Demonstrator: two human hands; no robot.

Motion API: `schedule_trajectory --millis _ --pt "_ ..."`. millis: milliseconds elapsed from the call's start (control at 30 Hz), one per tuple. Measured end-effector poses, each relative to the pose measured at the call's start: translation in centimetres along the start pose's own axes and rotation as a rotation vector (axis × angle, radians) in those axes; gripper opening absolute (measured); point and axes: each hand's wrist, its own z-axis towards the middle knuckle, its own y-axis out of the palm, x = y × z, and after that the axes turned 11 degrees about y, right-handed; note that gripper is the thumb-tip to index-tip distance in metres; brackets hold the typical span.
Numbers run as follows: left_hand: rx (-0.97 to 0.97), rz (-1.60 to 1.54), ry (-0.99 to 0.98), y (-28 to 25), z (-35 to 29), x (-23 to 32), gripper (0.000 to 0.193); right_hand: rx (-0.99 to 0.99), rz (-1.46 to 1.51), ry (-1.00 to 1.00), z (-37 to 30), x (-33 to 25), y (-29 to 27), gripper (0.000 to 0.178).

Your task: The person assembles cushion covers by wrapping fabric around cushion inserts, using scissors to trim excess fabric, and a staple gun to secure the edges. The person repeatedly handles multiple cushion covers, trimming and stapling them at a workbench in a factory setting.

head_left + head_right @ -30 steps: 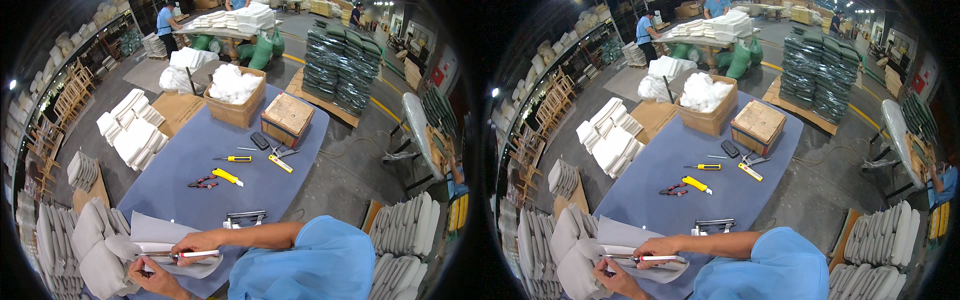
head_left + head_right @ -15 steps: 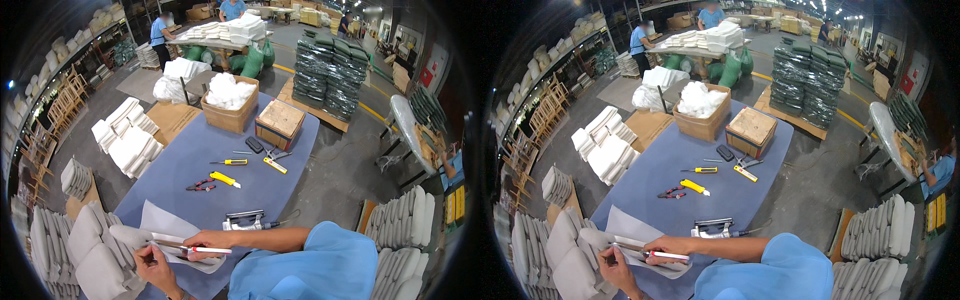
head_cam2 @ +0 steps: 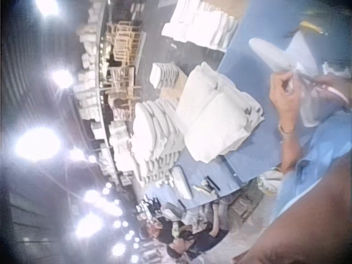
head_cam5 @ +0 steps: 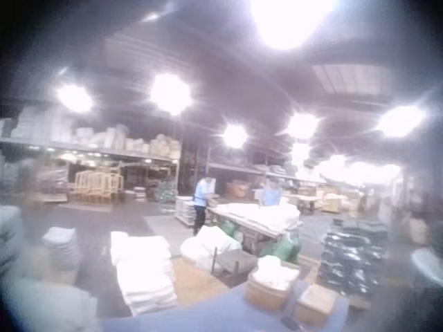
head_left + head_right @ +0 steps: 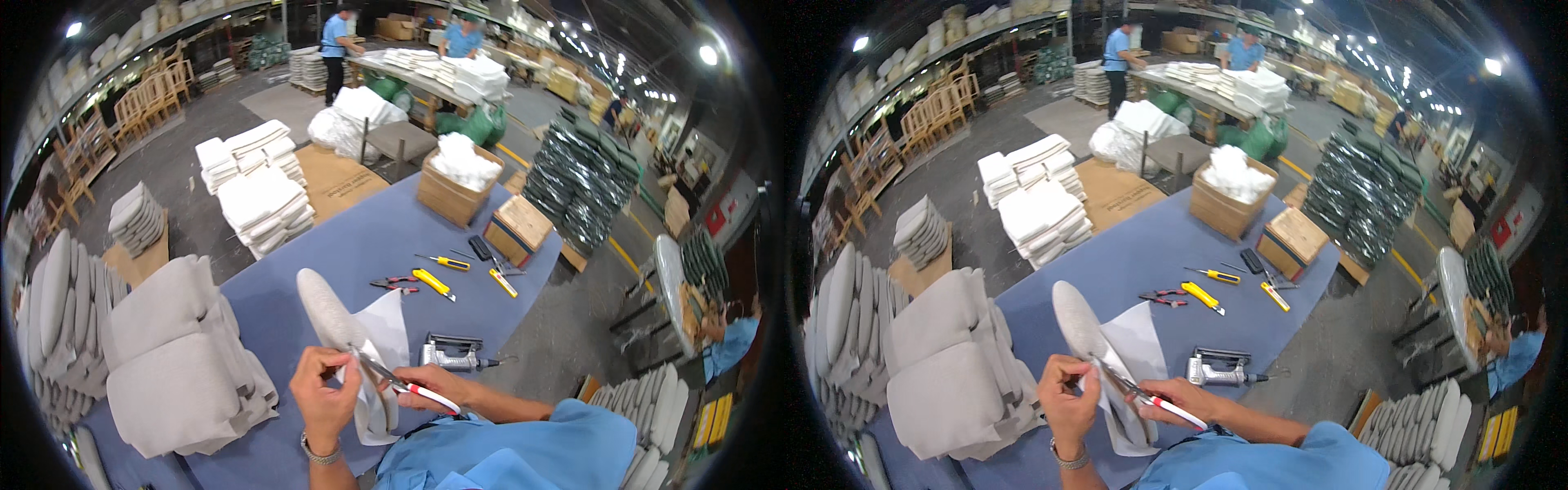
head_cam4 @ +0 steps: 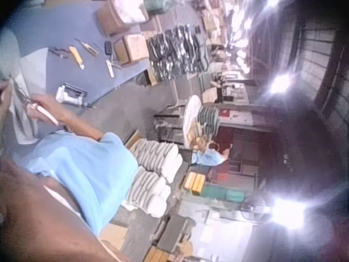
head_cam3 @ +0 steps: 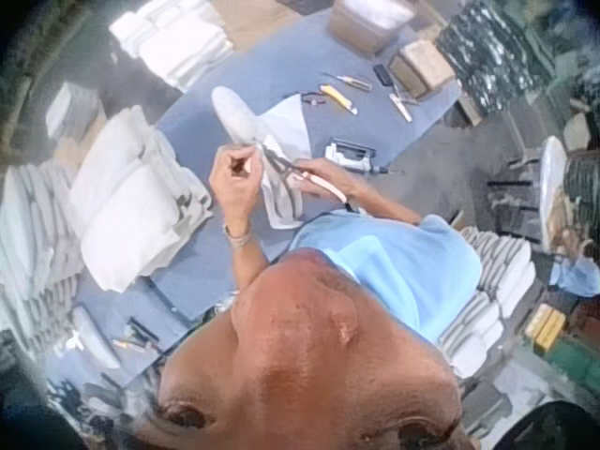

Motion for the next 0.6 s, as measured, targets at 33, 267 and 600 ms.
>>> schedule_trajectory --millis 33,267,600 --pt "0.023 -0.022 0.006 -0.4 0.0 -0.3 0.013 0.023 -0.020 -0.001 0.0 -0.3 0.6 0.036" --pt "0.023 -0.178 0.028 -2.1 0.4 -2.4 0.012 0.143 -0.101 0.032 1.1 -2.7 2.5 0.040" --pt "0.072 -0.123 -0.107 -3.5 1.0 -2.0 0.014 0.159 -0.076 0.098 2.1 -3.9 3.4 0.042"
